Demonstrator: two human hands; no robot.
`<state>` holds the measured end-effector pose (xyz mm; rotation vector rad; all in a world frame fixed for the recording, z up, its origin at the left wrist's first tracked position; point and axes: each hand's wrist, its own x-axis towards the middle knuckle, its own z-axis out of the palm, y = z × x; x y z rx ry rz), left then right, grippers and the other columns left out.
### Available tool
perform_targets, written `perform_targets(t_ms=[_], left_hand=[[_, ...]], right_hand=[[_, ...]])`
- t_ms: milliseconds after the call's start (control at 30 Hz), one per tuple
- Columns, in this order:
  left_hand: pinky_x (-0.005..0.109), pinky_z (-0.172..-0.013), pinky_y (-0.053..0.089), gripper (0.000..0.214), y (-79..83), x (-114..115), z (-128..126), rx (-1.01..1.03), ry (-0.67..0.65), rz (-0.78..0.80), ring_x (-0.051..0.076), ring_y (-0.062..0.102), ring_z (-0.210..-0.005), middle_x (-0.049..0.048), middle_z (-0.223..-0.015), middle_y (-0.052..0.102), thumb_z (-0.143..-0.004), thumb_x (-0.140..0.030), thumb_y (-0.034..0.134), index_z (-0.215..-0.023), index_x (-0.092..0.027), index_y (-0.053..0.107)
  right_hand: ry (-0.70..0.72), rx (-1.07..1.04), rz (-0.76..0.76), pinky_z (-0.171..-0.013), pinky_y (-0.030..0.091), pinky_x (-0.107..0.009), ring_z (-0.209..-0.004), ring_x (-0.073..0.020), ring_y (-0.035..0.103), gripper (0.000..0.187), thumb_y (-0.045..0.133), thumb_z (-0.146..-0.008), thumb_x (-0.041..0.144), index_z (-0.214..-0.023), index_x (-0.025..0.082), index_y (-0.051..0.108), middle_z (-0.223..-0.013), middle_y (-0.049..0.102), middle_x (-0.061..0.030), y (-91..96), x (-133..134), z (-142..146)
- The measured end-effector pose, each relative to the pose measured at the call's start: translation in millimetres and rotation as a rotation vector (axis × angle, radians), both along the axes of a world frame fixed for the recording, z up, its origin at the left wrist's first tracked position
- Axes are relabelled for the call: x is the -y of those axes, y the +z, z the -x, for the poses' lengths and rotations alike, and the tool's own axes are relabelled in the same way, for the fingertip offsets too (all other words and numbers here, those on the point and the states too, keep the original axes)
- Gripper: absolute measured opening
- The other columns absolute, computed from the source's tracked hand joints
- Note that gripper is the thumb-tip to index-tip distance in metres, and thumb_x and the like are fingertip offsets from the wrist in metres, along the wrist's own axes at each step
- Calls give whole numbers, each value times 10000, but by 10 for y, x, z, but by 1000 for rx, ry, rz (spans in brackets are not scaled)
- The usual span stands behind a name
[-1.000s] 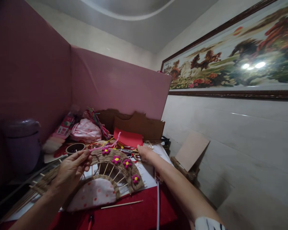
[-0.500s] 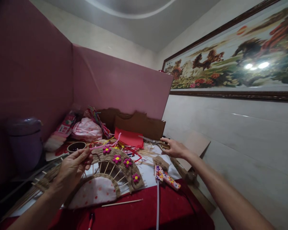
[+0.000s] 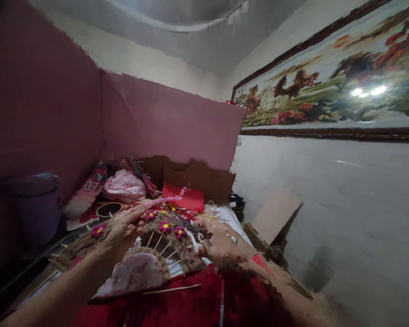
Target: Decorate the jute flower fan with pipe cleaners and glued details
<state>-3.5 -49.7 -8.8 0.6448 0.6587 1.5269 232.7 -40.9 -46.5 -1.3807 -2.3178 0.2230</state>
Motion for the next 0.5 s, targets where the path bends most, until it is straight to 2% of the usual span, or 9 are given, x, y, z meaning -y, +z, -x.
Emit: perform_targets(t_ms=[133, 267, 500], left_hand=[[193, -390, 419, 94, 34, 19, -139, -81, 16, -33, 115, 520, -464, 39, -530, 599, -615, -150, 711, -599, -154, 618], [252, -488, 469, 79, -5, -23, -219, -134, 33, -43, 204, 605, -627, 69, -566, 633, -603, -203, 708, -655, -185, 652], [217, -401, 390, 91, -80, -187, -342, -43, 15, -37, 152, 547, -499, 24, -498, 584, -584, -123, 663, -585, -187, 597]], right_hand=[[13, -104, 14, -711, 412, -303, -790, -200, 578, 460, 591, -776, 455, -1147, 200, 499, -912, 638, -47, -74, -63, 155], [-14, -135, -10, -710, 415, -295, -807, -197, 586, 427, 580, -792, 445, -1132, 199, 501, -927, 645, -52, -52, -31, 260], [-114, -134, -93, -673, 383, -313, -851, -261, 598, 428, 672, -707, 453, -1070, 262, 550, -889, 668, -50, 18, -106, 309]])
